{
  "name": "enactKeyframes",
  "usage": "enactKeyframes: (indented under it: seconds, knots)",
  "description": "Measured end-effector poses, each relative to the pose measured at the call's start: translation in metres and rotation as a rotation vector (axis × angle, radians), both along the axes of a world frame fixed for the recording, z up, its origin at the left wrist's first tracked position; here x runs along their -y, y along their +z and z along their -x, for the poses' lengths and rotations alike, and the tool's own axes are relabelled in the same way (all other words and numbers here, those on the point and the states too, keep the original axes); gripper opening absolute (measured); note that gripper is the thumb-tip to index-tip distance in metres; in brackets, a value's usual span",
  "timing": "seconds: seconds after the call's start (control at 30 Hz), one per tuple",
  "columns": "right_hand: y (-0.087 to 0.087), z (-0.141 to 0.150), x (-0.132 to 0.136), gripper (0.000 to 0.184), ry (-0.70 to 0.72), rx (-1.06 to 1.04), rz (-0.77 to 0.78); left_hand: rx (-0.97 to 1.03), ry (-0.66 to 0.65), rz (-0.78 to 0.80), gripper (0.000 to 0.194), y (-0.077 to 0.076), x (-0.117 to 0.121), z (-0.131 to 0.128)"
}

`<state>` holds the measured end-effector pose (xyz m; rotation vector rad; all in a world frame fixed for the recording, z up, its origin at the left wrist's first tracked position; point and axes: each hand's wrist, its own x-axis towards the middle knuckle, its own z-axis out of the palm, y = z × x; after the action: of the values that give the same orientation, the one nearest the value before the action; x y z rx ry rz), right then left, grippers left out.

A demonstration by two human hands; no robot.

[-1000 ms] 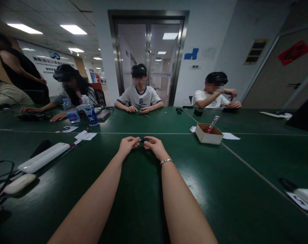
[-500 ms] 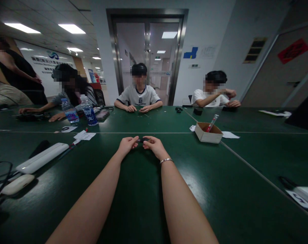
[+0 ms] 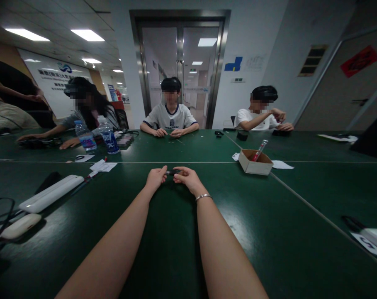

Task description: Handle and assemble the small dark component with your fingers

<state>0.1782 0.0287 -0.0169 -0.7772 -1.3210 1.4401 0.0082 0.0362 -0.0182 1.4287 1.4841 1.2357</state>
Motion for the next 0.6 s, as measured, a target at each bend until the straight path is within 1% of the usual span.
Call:
enactKeyframes:
  seconds: [0.23,0.43,0.53,0.6]
  knots:
    - [-0.001,0.001,0.000,0.047,-0.019,-0.034,-0.015,-0.053,0.017,0.053,0.046,0.004,0.001,-0.001]
    - [0.000,-0.004,0.002,0.049,0.015,-0.050,0.006,-0.087,-0.097,0.189,0.046,0.015,-0.001,-0.001]
    - [0.001,-0.004,0.002,0.047,0.025,-0.028,-0.006,-0.097,-0.107,0.200,0.046,0.016,-0.002,0.000]
    - [0.002,-0.004,0.002,0.044,0.030,0.005,-0.008,-0.102,-0.096,0.176,0.048,0.016,0.000,0.000]
